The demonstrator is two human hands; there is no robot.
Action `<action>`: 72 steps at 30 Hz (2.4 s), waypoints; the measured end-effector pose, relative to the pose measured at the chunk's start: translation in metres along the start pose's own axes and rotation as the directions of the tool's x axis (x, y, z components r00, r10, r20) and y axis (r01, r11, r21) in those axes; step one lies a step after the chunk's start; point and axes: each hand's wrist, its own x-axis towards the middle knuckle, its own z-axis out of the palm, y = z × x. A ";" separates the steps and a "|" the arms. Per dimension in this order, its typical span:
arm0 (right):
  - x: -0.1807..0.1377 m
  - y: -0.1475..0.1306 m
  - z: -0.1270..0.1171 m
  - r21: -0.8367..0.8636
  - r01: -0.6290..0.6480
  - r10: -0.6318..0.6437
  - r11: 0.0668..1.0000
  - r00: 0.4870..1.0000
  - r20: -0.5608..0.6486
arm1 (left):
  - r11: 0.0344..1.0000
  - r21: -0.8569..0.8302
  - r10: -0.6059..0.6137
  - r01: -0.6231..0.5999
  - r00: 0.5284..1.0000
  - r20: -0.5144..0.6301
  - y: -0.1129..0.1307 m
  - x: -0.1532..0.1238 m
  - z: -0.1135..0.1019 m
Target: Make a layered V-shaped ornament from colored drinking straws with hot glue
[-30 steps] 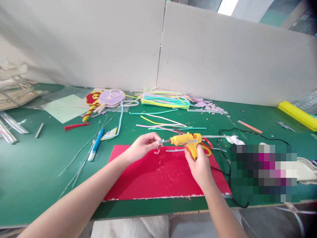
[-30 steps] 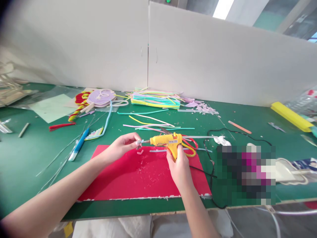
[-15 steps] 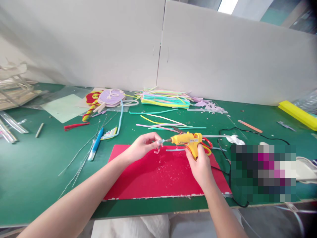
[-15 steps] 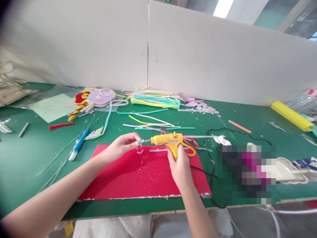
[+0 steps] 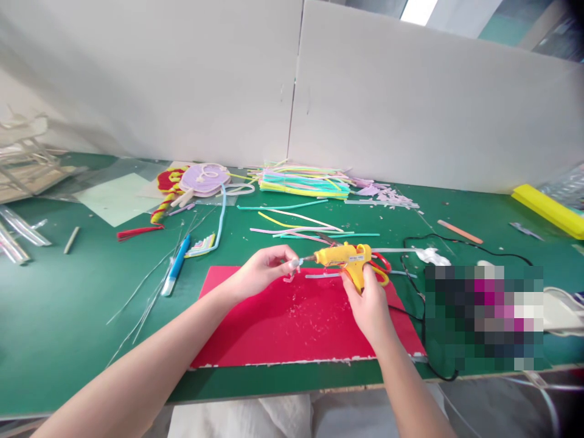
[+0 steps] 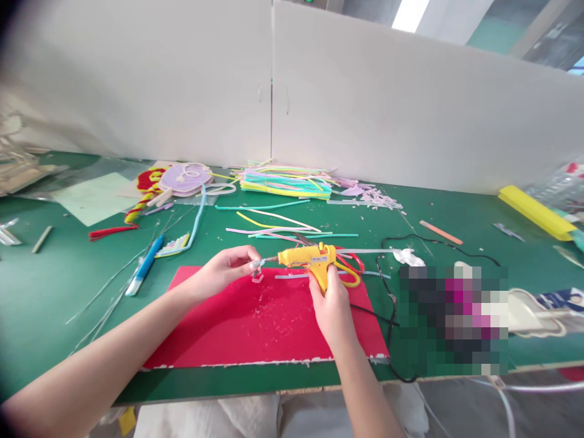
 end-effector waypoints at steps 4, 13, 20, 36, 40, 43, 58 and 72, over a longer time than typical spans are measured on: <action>-0.001 0.000 -0.001 -0.007 -0.013 0.013 1.000 1.000 0.006 | 1.000 0.015 0.004 -0.004 1.000 0.002 0.000 0.000 0.000; 0.012 0.014 0.001 -0.305 0.097 -0.145 0.947 0.980 -0.139 | 0.992 0.123 0.018 -0.016 1.000 -0.022 -0.002 0.001 -0.005; 0.017 0.002 -0.010 -0.499 0.163 -0.247 0.851 0.963 -0.107 | 0.961 0.275 0.024 0.022 0.986 -0.163 -0.014 0.007 -0.013; 0.027 -0.032 0.032 0.203 0.274 -0.333 0.940 0.868 0.368 | 0.844 0.520 0.054 -0.133 0.985 0.164 -0.011 0.004 -0.033; 0.023 -0.029 0.036 0.206 0.302 -0.358 0.931 0.866 0.349 | 0.837 0.528 0.055 -0.145 0.982 0.182 -0.012 0.004 -0.032; 0.023 -0.028 0.042 0.195 0.336 -0.385 0.921 0.856 0.344 | 0.825 0.547 0.047 -0.143 0.982 0.185 -0.014 0.005 -0.031; 0.027 -0.027 0.044 0.218 0.402 -0.457 0.889 0.802 0.385 | 0.823 0.550 0.026 -0.141 0.977 0.211 -0.016 0.007 -0.035; 0.024 -0.032 0.033 0.159 0.586 -0.607 0.795 0.769 0.198 | 0.905 0.410 0.014 -0.116 0.970 0.244 -0.010 0.003 -0.031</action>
